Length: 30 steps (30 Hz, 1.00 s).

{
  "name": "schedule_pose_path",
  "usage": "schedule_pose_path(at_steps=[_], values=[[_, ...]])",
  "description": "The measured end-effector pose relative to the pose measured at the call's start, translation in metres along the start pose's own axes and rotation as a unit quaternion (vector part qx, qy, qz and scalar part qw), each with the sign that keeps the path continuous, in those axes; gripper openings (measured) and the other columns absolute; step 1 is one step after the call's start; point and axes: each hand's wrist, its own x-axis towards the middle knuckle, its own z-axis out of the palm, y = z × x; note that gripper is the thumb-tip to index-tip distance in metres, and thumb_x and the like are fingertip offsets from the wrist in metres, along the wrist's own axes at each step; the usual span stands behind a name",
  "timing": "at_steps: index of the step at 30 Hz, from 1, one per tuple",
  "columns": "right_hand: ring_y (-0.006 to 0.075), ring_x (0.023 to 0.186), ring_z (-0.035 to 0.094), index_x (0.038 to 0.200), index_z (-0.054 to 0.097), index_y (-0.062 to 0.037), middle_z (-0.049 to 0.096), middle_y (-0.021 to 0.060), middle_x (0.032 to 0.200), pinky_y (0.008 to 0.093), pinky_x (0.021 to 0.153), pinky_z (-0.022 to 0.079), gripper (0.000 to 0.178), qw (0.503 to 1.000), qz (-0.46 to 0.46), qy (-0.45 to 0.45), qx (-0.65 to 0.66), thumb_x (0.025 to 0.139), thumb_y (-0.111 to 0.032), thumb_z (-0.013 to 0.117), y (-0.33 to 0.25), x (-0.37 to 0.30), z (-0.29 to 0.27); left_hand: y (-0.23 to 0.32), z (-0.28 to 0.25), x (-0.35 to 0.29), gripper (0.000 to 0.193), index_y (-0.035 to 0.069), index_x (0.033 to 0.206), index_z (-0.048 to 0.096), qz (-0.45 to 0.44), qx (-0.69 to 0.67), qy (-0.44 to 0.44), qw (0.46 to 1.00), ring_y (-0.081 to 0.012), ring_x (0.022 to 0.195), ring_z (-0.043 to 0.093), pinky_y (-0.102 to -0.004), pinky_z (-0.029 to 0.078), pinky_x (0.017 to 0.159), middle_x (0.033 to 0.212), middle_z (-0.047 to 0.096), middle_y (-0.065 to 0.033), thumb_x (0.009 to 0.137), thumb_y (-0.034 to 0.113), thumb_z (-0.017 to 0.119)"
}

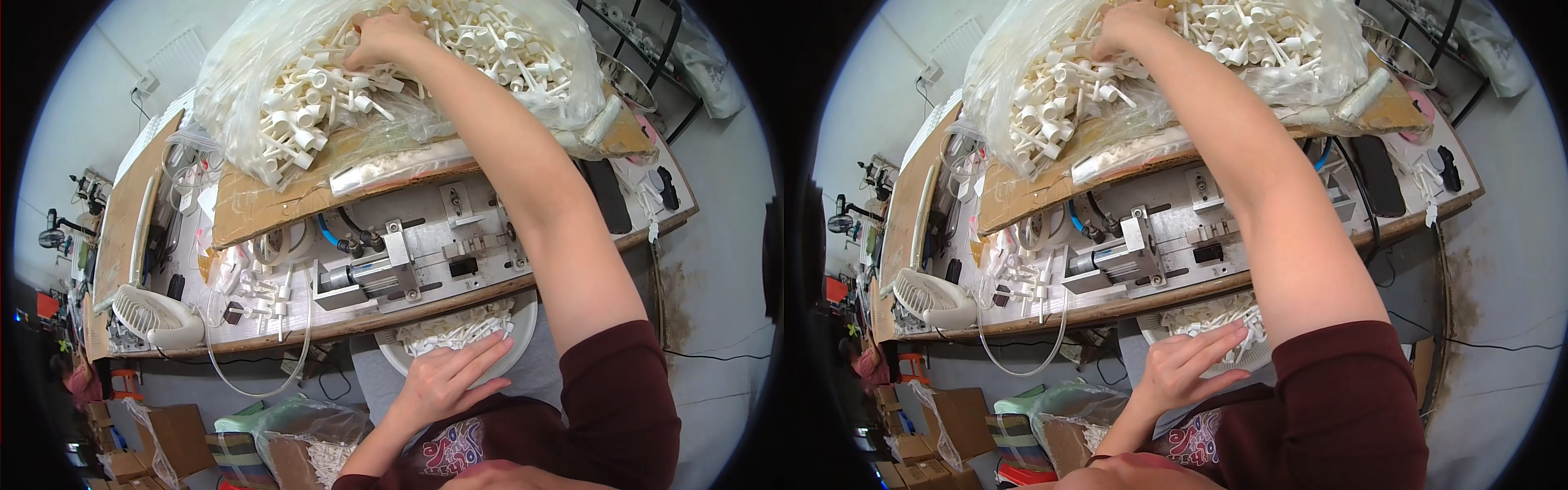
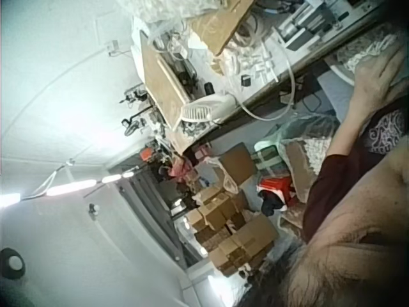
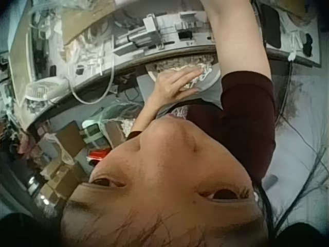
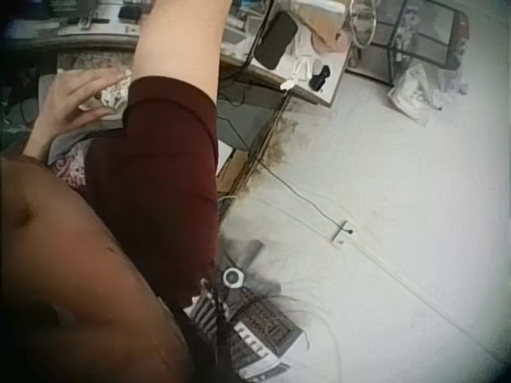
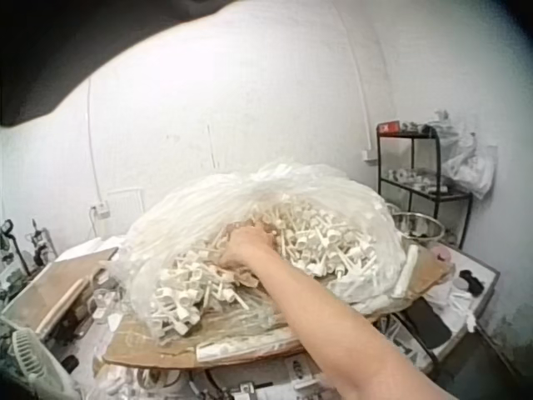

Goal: Assembling small white plastic components using a pneumatic press at a workbench.

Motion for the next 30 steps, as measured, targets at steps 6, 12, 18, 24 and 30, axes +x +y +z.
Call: schedule_pose_path(at_steps=[6, 12, 18, 24, 30], values=[[0.0321, 0.121, 0.06, 0.14, 0.056, -0.0202, 0.066, 0.0112, 0.129, 0.0455, 0.097, 0.052, 0.089, 0.996, -0.034, -0.071, -0.038, 0.056, -0.039, 0.081, 0.009, 0.008, -0.004, 0.001, 0.008, 0.0, 0.056, 0.009, 0.129, 0.068, 0.011, -0.019, 0.003, 1.0, -0.0168, 0.06, 0.063, -0.0275, 0.052, 0.055, 0.118, 0.073, -0.0078, 0.077, 0.024, 0.084], [0.0298, 0.112, 0.065, 0.131, 0.059, -0.0179, 0.068, 0.0132, 0.12, 0.0428, 0.088, 0.055, 0.079, 0.994, -0.088, -0.065, -0.016, 0.057, -0.032, 0.083, 0.024, -0.012, -0.012, 0.007, 0.002, 0.005, 0.055, 0.008, 0.125, 0.068, 0.017, 0.004, -0.004, 1.0, -0.0162, 0.068, 0.069, -0.0245, 0.05, 0.056, 0.114, 0.074, -0.0089, 0.074, 0.021, 0.087], [0.0325, 0.103, 0.065, 0.126, 0.061, -0.0174, 0.066, 0.0147, 0.108, 0.0443, 0.083, 0.053, 0.068, 0.985, -0.15, -0.078, 0.038, 0.061, -0.027, 0.079, 0.055, -0.048, -0.012, -0.005, -0.016, 0.025, 0.046, 0.007, 0.12, 0.071, 0.063, 0.063, 0.039, 0.995, -0.0162, 0.067, 0.069, -0.0261, 0.051, 0.056, 0.108, 0.075, -0.0086, 0.077, 0.016, 0.085], [0.0289, 0.093, 0.061, 0.116, 0.06, -0.0131, 0.063, 0.0135, 0.1, 0.0416, 0.077, 0.048, 0.05, 0.957, -0.194, -0.195, 0.095, 0.068, -0.017, 0.074, 0.071, -0.085, -0.04, -0.037, -0.056, 0.095, 0.026, 0.006, 0.108, 0.073, 0.009, 0.096, 0.219, 0.971, -0.0264, 0.089, 0.07, -0.0349, 0.055, 0.079, 0.107, 0.074, -0.0108, 0.082, 0.007, 0.077], [0.0306, 0.119, 0.058, 0.133, 0.06, -0.0173, 0.063, 0.0133, 0.124, 0.044, 0.101, 0.047, 0.057, 0.935, -0.291, -0.179, 0.097, 0.078, -0.021, 0.074, 0.081, -0.113, -0.051, -0.075, -0.07, 0.165, 0.047, 0.005, 0.126, 0.064, -0.031, 0.216, 0.2, 0.955, -0.0328, 0.118, 0.058, -0.0419, 0.047, 0.101, 0.13, 0.06, -0.0146, 0.082, 0.013, 0.079]])
